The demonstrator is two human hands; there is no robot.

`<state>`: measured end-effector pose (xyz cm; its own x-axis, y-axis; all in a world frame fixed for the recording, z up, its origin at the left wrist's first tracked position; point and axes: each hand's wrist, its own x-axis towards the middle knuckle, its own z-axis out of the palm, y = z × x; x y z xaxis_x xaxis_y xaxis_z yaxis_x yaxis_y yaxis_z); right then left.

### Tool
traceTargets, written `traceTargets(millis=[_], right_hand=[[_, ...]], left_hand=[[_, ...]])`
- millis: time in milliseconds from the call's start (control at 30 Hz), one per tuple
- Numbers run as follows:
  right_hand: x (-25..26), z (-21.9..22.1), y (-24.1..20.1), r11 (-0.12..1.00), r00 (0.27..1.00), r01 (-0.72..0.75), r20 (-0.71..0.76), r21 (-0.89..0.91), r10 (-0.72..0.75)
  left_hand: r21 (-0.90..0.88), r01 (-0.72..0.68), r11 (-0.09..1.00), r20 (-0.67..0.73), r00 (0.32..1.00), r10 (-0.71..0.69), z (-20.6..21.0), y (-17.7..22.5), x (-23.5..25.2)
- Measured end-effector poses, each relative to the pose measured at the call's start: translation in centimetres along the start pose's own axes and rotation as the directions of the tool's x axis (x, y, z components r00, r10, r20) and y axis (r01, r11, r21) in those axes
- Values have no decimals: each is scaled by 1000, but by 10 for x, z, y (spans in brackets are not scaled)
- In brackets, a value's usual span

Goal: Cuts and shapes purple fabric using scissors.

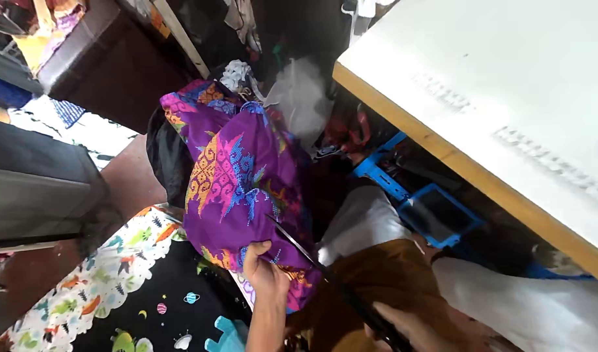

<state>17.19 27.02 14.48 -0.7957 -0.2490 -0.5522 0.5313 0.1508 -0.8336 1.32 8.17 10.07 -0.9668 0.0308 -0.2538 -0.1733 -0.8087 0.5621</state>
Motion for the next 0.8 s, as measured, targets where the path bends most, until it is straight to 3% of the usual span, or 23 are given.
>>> traceTargets(millis=[233, 400, 633, 800], right_hand=[[-1, 4, -2, 996, 995, 83, -55, -33, -85], [2, 7, -5, 991, 987, 114, -109, -75, -121], [8, 7, -1, 988, 987, 155, -41, 30, -153], [7, 5, -3, 992, 994, 106, -11, 71, -105]], left_hand=[[44, -43, 998, 149, 988, 36, 22, 8, 3], [68, -75, 995, 154, 986, 64, 32, 4, 1], [123, -115, 986, 91, 990, 104, 34, 0, 3], [138, -118, 983, 66, 992, 109, 33, -2, 4]])
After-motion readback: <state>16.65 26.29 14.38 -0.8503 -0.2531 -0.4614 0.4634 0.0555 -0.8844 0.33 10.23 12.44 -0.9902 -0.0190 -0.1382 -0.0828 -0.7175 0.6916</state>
